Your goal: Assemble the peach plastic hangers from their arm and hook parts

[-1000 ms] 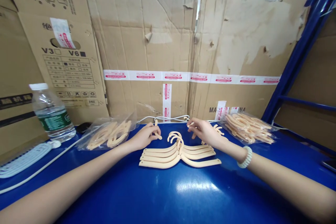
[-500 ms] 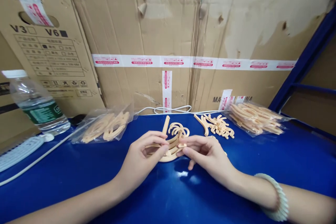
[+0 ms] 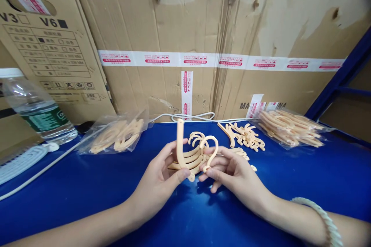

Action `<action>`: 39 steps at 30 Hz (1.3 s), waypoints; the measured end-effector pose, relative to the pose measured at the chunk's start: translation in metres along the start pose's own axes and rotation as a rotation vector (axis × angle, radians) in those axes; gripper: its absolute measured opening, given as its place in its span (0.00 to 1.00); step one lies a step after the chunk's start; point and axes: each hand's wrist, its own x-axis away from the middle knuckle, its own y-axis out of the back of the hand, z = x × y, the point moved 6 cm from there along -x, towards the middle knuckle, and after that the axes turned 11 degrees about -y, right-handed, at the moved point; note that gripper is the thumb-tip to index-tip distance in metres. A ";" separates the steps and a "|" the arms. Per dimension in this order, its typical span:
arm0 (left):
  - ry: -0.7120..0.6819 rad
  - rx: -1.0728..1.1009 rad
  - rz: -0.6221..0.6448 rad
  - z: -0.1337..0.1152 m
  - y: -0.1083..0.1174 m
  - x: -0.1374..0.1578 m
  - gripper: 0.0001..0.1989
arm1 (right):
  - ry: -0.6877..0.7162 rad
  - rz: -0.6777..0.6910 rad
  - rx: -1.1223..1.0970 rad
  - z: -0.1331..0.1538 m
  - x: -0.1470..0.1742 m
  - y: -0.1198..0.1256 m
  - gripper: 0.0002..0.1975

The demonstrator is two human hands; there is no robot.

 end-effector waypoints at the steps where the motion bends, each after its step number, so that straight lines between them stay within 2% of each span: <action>1: 0.011 -0.026 -0.007 0.000 0.001 0.000 0.17 | -0.005 0.008 0.016 0.000 0.000 0.000 0.16; 4: 0.015 -0.114 -0.036 -0.003 0.003 0.001 0.08 | 0.020 0.002 0.032 0.002 0.001 0.001 0.11; 10: 0.003 -0.104 0.011 -0.005 -0.003 0.004 0.06 | 0.062 0.030 0.006 0.005 0.001 0.001 0.07; 15: 0.026 -0.117 -0.018 -0.004 -0.001 0.006 0.06 | 0.051 0.056 -0.026 0.005 0.004 -0.003 0.06; 18: -0.007 -0.192 -0.001 -0.007 0.000 0.006 0.06 | 0.031 0.094 -0.035 0.003 0.003 -0.006 0.07; 21: -0.108 -0.326 0.032 -0.013 0.000 0.006 0.05 | 0.005 0.094 -0.043 0.001 0.003 -0.005 0.08; 24: -0.155 -0.305 0.061 -0.014 -0.001 0.006 0.05 | -0.017 0.089 -0.029 0.001 0.003 -0.004 0.09; 28: -0.135 -0.224 0.073 -0.010 -0.003 0.007 0.06 | -0.022 0.100 -0.001 0.002 0.003 -0.006 0.12; 34: -0.128 -0.312 0.084 -0.012 -0.004 0.004 0.09 | -0.035 0.052 0.048 -0.001 0.004 -0.003 0.17; 39: -0.077 -0.295 0.128 -0.011 -0.008 0.007 0.09 | -0.030 0.007 0.075 0.000 0.005 -0.002 0.19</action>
